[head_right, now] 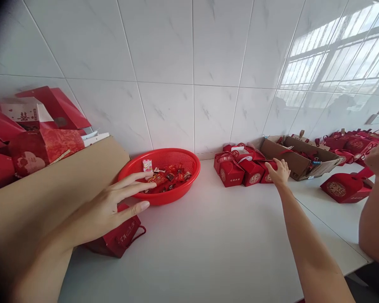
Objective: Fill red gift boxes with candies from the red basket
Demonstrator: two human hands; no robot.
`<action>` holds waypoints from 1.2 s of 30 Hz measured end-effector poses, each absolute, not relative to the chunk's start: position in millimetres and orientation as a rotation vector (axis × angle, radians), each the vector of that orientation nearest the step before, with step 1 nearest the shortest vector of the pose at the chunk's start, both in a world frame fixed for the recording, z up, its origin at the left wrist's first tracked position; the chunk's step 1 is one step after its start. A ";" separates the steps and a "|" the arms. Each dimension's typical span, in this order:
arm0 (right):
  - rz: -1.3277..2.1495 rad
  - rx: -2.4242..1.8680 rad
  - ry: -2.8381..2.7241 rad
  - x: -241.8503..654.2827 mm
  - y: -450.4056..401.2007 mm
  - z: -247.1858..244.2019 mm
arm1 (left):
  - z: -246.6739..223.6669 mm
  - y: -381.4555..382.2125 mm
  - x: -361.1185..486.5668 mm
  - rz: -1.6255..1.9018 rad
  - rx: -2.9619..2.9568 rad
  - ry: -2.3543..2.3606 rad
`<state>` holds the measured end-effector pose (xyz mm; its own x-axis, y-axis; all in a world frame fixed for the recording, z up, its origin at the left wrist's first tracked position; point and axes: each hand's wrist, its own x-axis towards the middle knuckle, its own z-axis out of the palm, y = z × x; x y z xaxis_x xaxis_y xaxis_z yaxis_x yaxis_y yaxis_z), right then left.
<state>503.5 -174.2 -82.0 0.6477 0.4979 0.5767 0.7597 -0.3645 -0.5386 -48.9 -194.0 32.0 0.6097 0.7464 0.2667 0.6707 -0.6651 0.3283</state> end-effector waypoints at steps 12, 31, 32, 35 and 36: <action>-0.078 -1.554 -1.723 330.5 -163.5 -106.5 | 33.6 -194.0 -56.5 0.714 2.721 1.169; 0.036 -1.367 -1.676 250.6 -162.4 -99.6 | 55.6 -199.0 -78.4 1.066 2.563 1.243; 0.035 -1.305 -1.704 236.1 -170.9 -94.2 | 55.2 -196.6 -80.9 1.078 2.547 1.261; -0.046 -0.911 -1.833 190.7 -194.7 -77.5 | 53.9 -191.6 -85.6 1.087 2.482 1.296; -0.066 -0.828 -1.870 176.0 -200.5 -72.2 | 53.7 -190.9 -86.1 1.085 2.461 1.295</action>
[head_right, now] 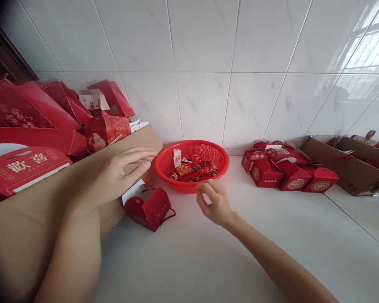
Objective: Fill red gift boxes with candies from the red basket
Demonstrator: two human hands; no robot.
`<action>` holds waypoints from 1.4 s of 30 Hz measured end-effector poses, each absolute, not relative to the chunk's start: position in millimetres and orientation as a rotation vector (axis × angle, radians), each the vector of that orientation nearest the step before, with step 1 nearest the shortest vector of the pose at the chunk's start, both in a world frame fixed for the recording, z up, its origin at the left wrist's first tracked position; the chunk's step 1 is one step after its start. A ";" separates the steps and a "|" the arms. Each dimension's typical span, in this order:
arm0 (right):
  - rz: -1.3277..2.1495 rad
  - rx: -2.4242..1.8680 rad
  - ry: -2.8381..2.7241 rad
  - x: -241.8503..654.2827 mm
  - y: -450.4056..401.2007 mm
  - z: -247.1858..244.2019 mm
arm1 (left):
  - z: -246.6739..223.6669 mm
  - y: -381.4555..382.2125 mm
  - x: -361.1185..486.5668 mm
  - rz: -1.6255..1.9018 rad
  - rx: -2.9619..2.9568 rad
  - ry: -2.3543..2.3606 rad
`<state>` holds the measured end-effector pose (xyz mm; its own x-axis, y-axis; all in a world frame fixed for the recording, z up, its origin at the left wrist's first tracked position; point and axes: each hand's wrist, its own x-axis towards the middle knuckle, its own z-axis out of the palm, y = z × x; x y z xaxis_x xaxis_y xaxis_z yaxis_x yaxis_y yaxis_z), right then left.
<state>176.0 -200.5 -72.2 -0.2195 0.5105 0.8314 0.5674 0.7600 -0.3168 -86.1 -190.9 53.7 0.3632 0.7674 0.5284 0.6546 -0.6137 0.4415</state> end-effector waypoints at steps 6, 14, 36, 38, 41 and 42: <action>0.204 -0.775 -2.343 109.6 -208.0 -48.1 | 54.4 -192.0 -90.6 0.888 2.463 1.361; 0.499 -0.841 -2.189 104.9 -209.8 -44.8 | 41.3 -186.5 -103.4 0.167 2.423 1.450; 0.334 -1.138 -1.818 204.9 -269.4 -76.9 | 26.8 -195.0 -33.0 -0.062 2.388 1.128; 0.322 -1.108 -1.823 202.6 -269.5 -78.8 | 26.9 -193.9 -34.1 -0.039 2.392 1.098; 0.323 -1.027 -1.804 199.8 -270.0 -81.1 | 28.9 -192.8 -36.3 0.000 2.402 1.048; 0.334 -1.005 -1.784 199.3 -270.5 -82.1 | 30.2 -192.9 -37.0 0.006 2.406 1.034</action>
